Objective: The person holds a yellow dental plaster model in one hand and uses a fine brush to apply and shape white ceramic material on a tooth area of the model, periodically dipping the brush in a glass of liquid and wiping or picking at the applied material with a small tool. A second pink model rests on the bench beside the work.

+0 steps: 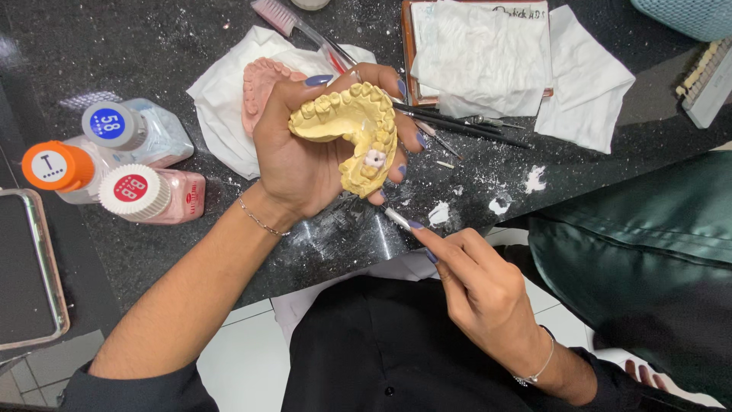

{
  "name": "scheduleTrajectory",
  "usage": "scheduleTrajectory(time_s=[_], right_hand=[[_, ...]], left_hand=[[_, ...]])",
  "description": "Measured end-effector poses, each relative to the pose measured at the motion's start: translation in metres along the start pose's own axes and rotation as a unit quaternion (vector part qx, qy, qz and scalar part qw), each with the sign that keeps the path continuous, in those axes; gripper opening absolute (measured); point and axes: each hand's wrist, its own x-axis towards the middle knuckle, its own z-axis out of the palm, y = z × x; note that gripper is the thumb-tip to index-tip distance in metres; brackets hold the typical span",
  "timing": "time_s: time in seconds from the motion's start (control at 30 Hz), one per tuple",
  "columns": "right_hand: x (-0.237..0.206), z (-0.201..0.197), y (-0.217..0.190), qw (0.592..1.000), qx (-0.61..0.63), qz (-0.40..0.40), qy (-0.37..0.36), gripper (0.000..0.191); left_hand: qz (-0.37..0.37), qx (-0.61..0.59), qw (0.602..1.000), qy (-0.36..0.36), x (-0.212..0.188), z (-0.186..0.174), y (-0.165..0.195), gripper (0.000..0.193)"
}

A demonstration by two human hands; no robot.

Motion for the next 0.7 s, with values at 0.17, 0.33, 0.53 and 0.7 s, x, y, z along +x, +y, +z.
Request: scheduleTrajectory(time_s=[0.17, 0.33, 0.53, 0.7], right_hand=[[0.0026, 0.0010, 0.0010, 1.000, -0.002, 0.003, 0.011, 0.043], [0.0024, 0.0012, -0.0007, 1.000, -0.003, -0.004, 0.010, 0.043], [0.0025, 0.0022, -0.0008, 1.000, 0.005, 0.026, -0.003, 0.044], [-0.0030, -0.0031, 0.0038, 0.998, 0.006, 0.030, 0.048, 0.039]], left_hand=[[-0.009, -0.020, 1.000, -0.005, 0.0000, -0.0013, 0.0010, 0.057], [-0.012, -0.014, 1.000, 0.002, 0.0003, 0.0002, 0.0004, 0.057], [-0.016, -0.008, 1.000, 0.009, -0.0005, 0.0013, 0.0017, 0.056], [-0.018, -0.024, 1.000, 0.001, -0.0010, 0.0008, 0.0024, 0.056]])
